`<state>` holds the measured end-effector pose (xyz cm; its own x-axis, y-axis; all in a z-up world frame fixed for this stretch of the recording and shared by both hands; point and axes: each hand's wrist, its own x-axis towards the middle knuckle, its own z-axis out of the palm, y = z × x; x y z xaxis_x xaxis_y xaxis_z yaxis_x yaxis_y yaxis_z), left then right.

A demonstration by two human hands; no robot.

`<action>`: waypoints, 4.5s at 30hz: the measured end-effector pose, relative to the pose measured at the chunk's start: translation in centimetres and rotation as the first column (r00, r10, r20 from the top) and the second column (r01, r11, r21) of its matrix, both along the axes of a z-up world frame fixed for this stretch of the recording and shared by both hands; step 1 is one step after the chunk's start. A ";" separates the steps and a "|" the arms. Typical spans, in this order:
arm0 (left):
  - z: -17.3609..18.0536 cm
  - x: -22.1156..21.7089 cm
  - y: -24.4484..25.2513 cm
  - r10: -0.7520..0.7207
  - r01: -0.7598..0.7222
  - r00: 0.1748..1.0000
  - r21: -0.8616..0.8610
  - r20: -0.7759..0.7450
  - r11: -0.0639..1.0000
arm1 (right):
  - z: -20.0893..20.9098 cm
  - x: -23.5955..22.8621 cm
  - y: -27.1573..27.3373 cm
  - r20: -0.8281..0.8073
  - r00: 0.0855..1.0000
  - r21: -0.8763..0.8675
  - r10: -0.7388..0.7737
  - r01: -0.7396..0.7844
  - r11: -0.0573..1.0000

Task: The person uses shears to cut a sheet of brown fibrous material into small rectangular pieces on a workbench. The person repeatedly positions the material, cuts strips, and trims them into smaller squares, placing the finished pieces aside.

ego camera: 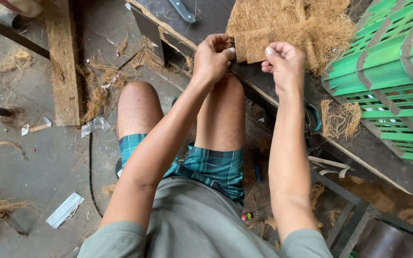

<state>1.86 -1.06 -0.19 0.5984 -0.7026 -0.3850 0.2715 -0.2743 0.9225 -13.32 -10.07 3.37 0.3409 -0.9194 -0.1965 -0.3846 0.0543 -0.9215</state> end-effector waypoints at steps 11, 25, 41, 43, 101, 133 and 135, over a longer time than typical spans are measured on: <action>1.1 0.7 -1.4 -0.083 0.081 0.996 0.090 0.022 0.993 | -2.1 1.8 -0.2 -0.070 0.997 -0.040 -0.033 0.031 0.999; -1.2 0.4 -2.8 -0.110 0.060 0.943 0.165 0.313 0.984 | -3.6 1.5 -0.3 -0.035 0.999 -0.150 -0.007 0.001 0.989; 2.7 -0.1 1.6 -0.075 0.024 0.995 -0.572 -0.066 0.820 | 0.1 -3.4 3.5 0.498 0.863 0.345 -0.086 -0.106 0.932; 2.1 -0.4 1.5 -0.088 0.048 0.995 -0.583 -0.041 0.811 | -0.1 -2.4 4.6 0.615 0.788 0.286 0.005 -0.229 0.931; 5.6 -1.6 4.2 -0.088 0.024 0.995 -0.704 -0.055 0.710 | 0.2 -7.4 12.2 0.340 0.915 0.082 0.219 -0.261 0.962; 2.9 -2.3 2.2 -0.204 0.095 0.971 -0.582 -0.125 0.807 | -0.9 -6.9 10.2 0.332 0.923 0.098 0.196 -0.240 0.966; 2.5 -2.4 1.9 -0.205 0.083 0.968 -0.581 -0.147 0.810 | -1.1 -6.9 10.0 0.324 0.925 0.096 0.197 -0.239 0.966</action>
<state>-0.51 0.88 2.26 0.4289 -0.9033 0.0121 0.4596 0.2297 0.8579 -20.20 -0.04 2.24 0.5928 -0.7888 -0.1625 -0.0980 0.1296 -0.9867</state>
